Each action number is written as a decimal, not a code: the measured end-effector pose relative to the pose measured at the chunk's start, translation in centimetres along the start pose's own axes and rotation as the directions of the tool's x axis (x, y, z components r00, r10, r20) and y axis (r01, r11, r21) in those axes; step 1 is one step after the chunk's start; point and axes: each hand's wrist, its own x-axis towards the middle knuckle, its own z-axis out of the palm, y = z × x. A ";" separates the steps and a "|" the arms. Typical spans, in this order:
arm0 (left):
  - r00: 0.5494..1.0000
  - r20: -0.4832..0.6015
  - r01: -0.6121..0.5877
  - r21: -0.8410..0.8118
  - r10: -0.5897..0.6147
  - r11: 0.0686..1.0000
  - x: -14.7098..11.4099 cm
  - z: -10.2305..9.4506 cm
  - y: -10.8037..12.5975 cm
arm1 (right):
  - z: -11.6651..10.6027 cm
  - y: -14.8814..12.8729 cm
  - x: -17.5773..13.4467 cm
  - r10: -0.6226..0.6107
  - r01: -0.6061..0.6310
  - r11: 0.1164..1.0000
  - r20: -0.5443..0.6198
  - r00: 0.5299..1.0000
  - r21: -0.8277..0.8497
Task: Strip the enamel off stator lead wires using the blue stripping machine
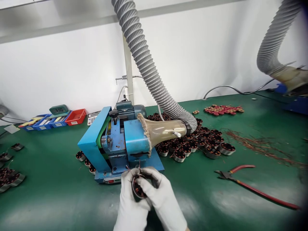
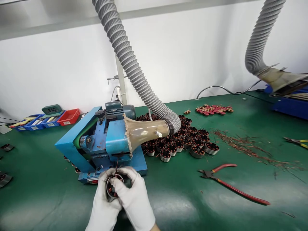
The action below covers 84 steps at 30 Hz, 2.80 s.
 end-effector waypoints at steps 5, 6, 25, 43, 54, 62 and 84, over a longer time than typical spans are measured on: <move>0.989 -0.004 0.147 -0.016 -0.147 0.989 2.6 1.3 -0.1 | 0.9 1.7 1.4 -0.066 0.059 0.985 -0.035 0.997 -0.165; 0.989 -0.012 0.148 -0.014 -0.148 0.989 3.0 1.6 0.0 | 0.9 1.8 1.8 -0.063 0.056 0.983 -0.032 0.997 -0.174; 0.993 0.038 0.113 0.022 -0.114 0.993 0.2 0.9 -0.6 | -1.1 1.7 -0.8 -0.227 0.227 0.956 0.021 0.974 -0.185; 0.965 0.136 0.246 -0.173 -0.224 0.954 -0.4 -0.6 0.7 | -1.6 0.5 -2.6 0.112 -0.111 0.956 0.010 0.994 0.272; 0.997 -0.041 -0.069 -0.007 0.069 0.998 -2.4 0.4 1.8 | -1.6 -1.9 -0.1 0.312 -0.306 0.829 0.067 0.948 0.468; 1.000 0.006 0.000 -0.047 0.001 0.999 -0.4 0.4 1.3 | -1.2 0.6 -0.3 -0.011 0.018 0.995 -0.073 0.997 0.100; 0.980 -0.036 0.175 -0.309 -0.195 0.935 3.6 3.3 2.0 | 0.6 0.7 3.0 0.037 -0.034 0.999 -0.098 0.995 0.033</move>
